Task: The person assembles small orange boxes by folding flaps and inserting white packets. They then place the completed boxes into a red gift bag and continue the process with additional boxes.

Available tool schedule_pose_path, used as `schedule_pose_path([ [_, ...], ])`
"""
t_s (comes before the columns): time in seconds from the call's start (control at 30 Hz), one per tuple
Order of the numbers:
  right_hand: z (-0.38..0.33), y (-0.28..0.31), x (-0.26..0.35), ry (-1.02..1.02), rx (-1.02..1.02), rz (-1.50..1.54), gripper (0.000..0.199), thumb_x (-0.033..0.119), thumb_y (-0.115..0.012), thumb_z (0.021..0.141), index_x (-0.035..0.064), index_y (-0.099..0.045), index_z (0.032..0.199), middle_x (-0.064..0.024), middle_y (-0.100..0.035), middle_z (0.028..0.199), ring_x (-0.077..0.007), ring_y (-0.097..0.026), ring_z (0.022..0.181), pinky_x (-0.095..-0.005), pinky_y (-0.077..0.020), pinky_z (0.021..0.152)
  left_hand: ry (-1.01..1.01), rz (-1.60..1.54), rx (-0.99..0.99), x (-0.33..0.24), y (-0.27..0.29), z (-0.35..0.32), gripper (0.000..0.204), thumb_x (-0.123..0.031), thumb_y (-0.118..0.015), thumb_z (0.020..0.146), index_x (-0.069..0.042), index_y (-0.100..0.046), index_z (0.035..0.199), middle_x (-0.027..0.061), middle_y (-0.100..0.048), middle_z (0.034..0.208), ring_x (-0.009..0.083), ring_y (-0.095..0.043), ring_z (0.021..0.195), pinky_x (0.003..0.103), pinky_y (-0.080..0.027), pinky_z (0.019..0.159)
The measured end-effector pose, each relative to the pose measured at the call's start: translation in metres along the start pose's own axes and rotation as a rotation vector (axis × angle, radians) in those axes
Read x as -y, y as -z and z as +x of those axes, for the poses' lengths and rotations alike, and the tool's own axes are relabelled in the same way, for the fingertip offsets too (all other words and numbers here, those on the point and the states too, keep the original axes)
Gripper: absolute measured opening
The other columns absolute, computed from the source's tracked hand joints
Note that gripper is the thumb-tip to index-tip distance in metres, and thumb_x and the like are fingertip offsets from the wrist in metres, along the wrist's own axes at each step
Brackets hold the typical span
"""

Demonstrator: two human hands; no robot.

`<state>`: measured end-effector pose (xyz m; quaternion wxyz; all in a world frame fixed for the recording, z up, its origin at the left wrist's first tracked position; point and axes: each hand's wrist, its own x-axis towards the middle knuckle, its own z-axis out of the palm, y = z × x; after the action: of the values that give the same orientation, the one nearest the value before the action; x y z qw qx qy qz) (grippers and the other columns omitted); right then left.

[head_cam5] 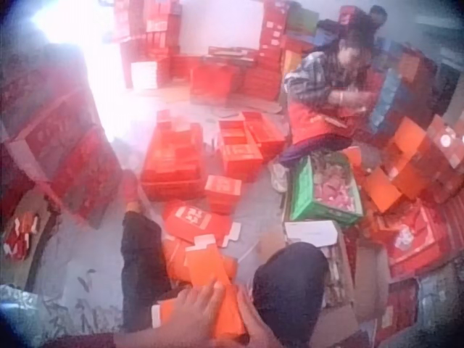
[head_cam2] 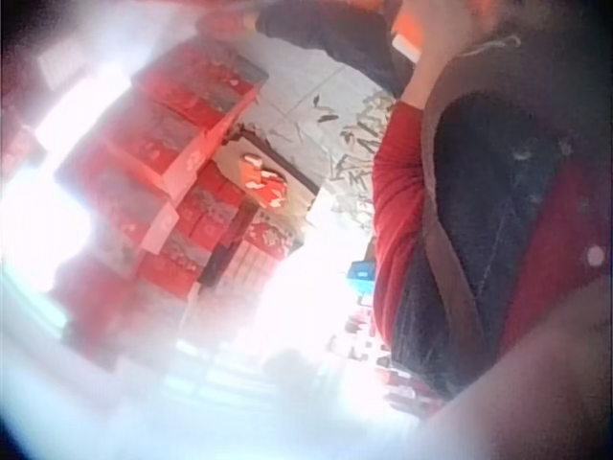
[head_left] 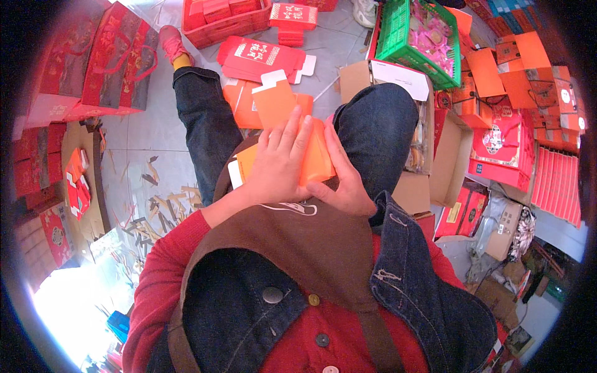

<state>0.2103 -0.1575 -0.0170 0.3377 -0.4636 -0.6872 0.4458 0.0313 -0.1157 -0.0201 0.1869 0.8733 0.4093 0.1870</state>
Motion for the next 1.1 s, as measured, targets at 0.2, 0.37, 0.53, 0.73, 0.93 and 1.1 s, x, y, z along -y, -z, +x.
schedule_pose_path([
  [0.2, 0.003, -0.005, -0.001, 0.017, 0.035, -0.123, 0.099, 0.036, -0.068, 0.08, -0.0113, -0.006, 0.141, -0.0303, -0.004, 0.148, -0.0355, -0.005, 0.141, -0.0397, -0.0109, 0.113, 0.055, 0.21, -0.005, -0.004, -0.016, 0.001, 0.102, -0.037, -0.068, 0.061, 0.005, -0.02, 0.141, 0.0258, -0.022, 0.144, 0.0377, -0.037, 0.123, 0.05, -0.031, 0.099],
  [0.37, 0.004, -0.003, 0.003, 0.011, 0.097, -0.202, 0.096, 0.037, -0.064, 0.082, -0.0116, -0.007, 0.141, -0.0317, -0.005, 0.148, -0.0376, -0.006, 0.14, -0.0403, -0.0112, 0.112, 0.043, 0.139, -0.038, 0.0, -0.022, 0.002, 0.102, -0.032, -0.068, 0.061, 0.007, -0.019, 0.141, 0.0274, -0.026, 0.141, 0.038, -0.04, 0.118, 0.049, -0.031, 0.099],
  [0.53, 0.007, -0.004, 0.003, -0.003, -0.023, -0.113, 0.087, 0.036, -0.058, 0.086, -0.0135, -0.01, 0.139, -0.0343, -0.011, 0.145, -0.0415, -0.013, 0.138, -0.0421, -0.0139, 0.112, 0.058, -0.004, -0.034, -0.009, 0.003, 0.006, 0.101, -0.028, -0.067, 0.06, 0.009, -0.018, 0.14, 0.0277, -0.031, 0.137, 0.0381, -0.042, 0.114, 0.048, -0.031, 0.097],
  [0.73, 0.011, -0.009, 0.007, 0.027, 0.028, -0.329, 0.079, 0.029, -0.057, 0.088, -0.0118, -0.014, 0.139, -0.0334, -0.018, 0.144, -0.0403, -0.021, 0.136, -0.0421, -0.0174, 0.111, 0.134, 0.049, -0.067, -0.007, -0.011, 0.007, 0.098, -0.025, -0.065, 0.06, 0.008, -0.019, 0.14, 0.0254, -0.035, 0.134, 0.0372, -0.044, 0.108, 0.047, -0.033, 0.094],
  [0.93, 0.015, -0.005, 0.002, -0.256, -0.218, 0.086, 0.066, 0.016, -0.054, 0.088, -0.0071, -0.019, 0.14, -0.0258, -0.036, 0.139, -0.0295, -0.041, 0.127, -0.0345, -0.0337, 0.104, 0.027, -0.14, -0.109, -0.007, 0.003, 0.012, 0.095, -0.029, -0.072, 0.062, 0.006, -0.025, 0.138, 0.0237, -0.036, 0.135, 0.0374, -0.039, 0.12, 0.047, -0.031, 0.098],
  [1.1, 0.025, 0.01, -0.017, -0.293, -0.616, 0.768, 0.06, 0.002, -0.046, 0.088, -0.0014, -0.02, 0.141, -0.0142, -0.042, 0.135, -0.0234, -0.045, 0.122, -0.0336, -0.0349, 0.103, -0.135, -0.236, -0.269, 0.009, 0.015, -0.007, 0.068, -0.016, -0.072, 0.07, 0.004, -0.042, 0.127, 0.0201, -0.053, 0.12, 0.0337, -0.054, 0.107, 0.04, -0.04, 0.093],
])
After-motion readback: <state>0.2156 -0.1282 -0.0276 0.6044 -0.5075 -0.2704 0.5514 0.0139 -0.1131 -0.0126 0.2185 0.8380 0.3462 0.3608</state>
